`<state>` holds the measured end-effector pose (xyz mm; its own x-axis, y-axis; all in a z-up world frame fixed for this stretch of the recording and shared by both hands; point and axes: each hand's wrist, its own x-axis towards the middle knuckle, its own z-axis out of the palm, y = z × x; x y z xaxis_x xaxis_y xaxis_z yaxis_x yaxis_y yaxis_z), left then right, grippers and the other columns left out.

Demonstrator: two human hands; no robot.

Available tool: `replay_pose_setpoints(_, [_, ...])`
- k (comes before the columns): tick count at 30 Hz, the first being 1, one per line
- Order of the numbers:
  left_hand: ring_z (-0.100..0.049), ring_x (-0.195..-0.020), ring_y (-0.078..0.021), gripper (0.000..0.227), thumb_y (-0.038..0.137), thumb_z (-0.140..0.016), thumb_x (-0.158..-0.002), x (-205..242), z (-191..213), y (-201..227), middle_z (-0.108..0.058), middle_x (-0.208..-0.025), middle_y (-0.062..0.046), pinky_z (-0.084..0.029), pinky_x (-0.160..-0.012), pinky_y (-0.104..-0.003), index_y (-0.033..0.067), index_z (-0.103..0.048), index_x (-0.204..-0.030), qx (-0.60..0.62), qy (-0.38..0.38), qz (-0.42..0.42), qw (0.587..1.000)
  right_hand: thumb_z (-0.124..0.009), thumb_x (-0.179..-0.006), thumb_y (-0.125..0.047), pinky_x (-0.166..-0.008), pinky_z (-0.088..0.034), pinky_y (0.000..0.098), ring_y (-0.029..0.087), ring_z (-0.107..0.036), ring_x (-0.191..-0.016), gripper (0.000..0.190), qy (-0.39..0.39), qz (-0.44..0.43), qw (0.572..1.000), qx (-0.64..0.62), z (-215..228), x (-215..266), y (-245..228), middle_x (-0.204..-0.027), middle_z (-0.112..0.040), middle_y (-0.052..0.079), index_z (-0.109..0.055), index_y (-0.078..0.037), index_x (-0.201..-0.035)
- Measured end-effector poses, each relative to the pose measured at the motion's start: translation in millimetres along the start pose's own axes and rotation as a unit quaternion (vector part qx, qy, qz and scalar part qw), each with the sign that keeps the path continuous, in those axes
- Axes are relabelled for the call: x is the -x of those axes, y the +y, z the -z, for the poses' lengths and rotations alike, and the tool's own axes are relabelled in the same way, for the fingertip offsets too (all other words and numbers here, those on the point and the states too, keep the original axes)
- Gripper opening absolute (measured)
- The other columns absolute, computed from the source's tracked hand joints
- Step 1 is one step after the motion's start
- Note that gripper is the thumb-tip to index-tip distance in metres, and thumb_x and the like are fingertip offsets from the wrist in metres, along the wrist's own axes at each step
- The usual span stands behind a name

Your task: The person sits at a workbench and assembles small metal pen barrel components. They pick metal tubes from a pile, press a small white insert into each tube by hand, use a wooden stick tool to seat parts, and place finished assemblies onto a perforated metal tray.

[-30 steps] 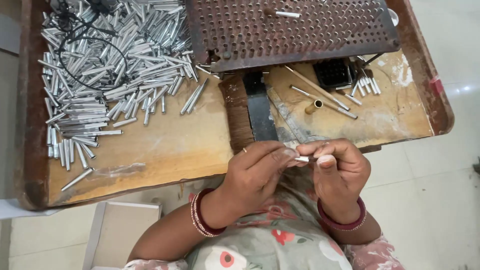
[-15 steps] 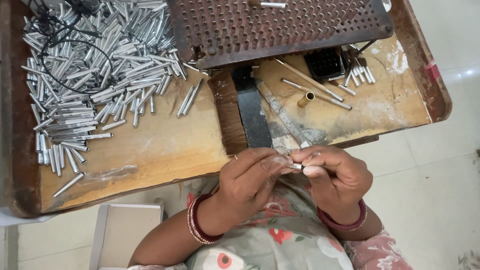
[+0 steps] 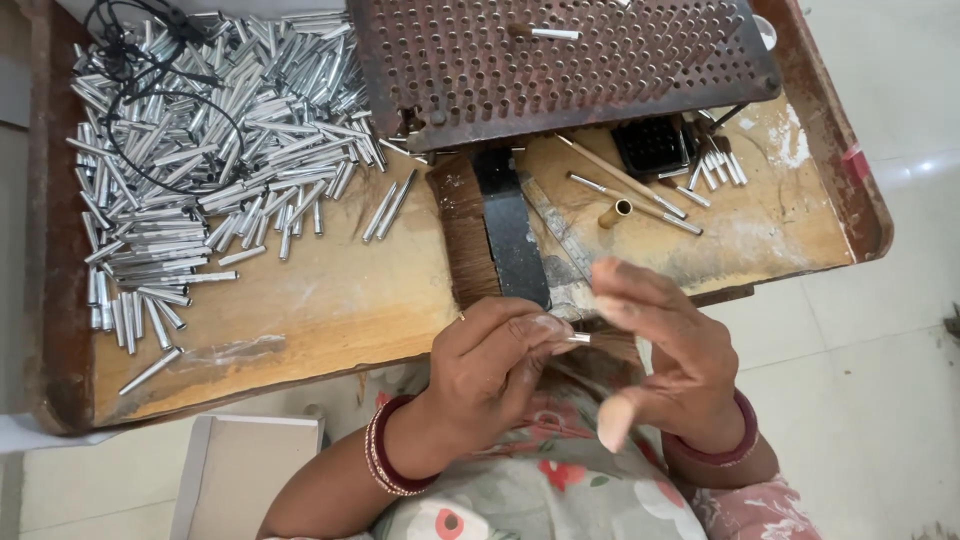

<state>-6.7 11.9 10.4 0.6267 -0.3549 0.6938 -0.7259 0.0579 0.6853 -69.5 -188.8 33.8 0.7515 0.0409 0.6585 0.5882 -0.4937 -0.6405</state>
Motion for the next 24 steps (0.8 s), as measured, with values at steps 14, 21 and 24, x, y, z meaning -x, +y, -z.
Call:
replay_pose_setpoints(14, [-0.072, -0.09, -0.0271, 0.021, -0.008, -0.075, -0.087, 3, -3, 8, -0.069, -0.1, -0.014, -0.059, -0.078, -0.034, 0.0011, -0.069, -0.105, 0.044, 0.009, 0.039, 0.998, -0.055, -0.1, -0.055, -0.103, -0.055, 0.0404, 0.029, -0.063, -0.126, 0.068, 0.063, 0.086, 0.993, 0.051, -25, 28, 26, -0.137, -0.06, 0.023, -0.053, 0.001, -0.139])
replay_pose_setpoints(21, [-0.073, -0.091, -0.0244, 0.019, -0.005, -0.077, -0.087, 3, -8, 10, -0.07, -0.1, -0.011, -0.06, -0.078, -0.033, 0.0018, -0.071, -0.104, 0.069, 0.011, 0.049, 0.996, -0.028, -0.103, -0.071, -0.117, -0.04, 0.0493, 0.038, -0.042, -0.14, 0.091, 0.036, 0.139, 0.989, 0.04, -39, 13, 21, -0.147, -0.04, 0.034, -0.03, 0.006, -0.153])
replay_pose_setpoints(24, [-0.075, -0.09, -0.0183, 0.015, -0.005, -0.07, -0.095, 14, -13, 6, -0.067, -0.105, -0.011, -0.065, -0.077, -0.03, 0.002, -0.074, -0.107, 0.173, 0.005, 0.132, 0.976, -0.046, -0.109, -0.046, -0.099, -0.053, 0.0389, 0.028, -0.062, -0.119, 0.058, 0.035, 0.102, 0.994, 0.035, -31, 33, 23, -0.129, -0.059, 0.022, -0.048, 0.002, -0.141])
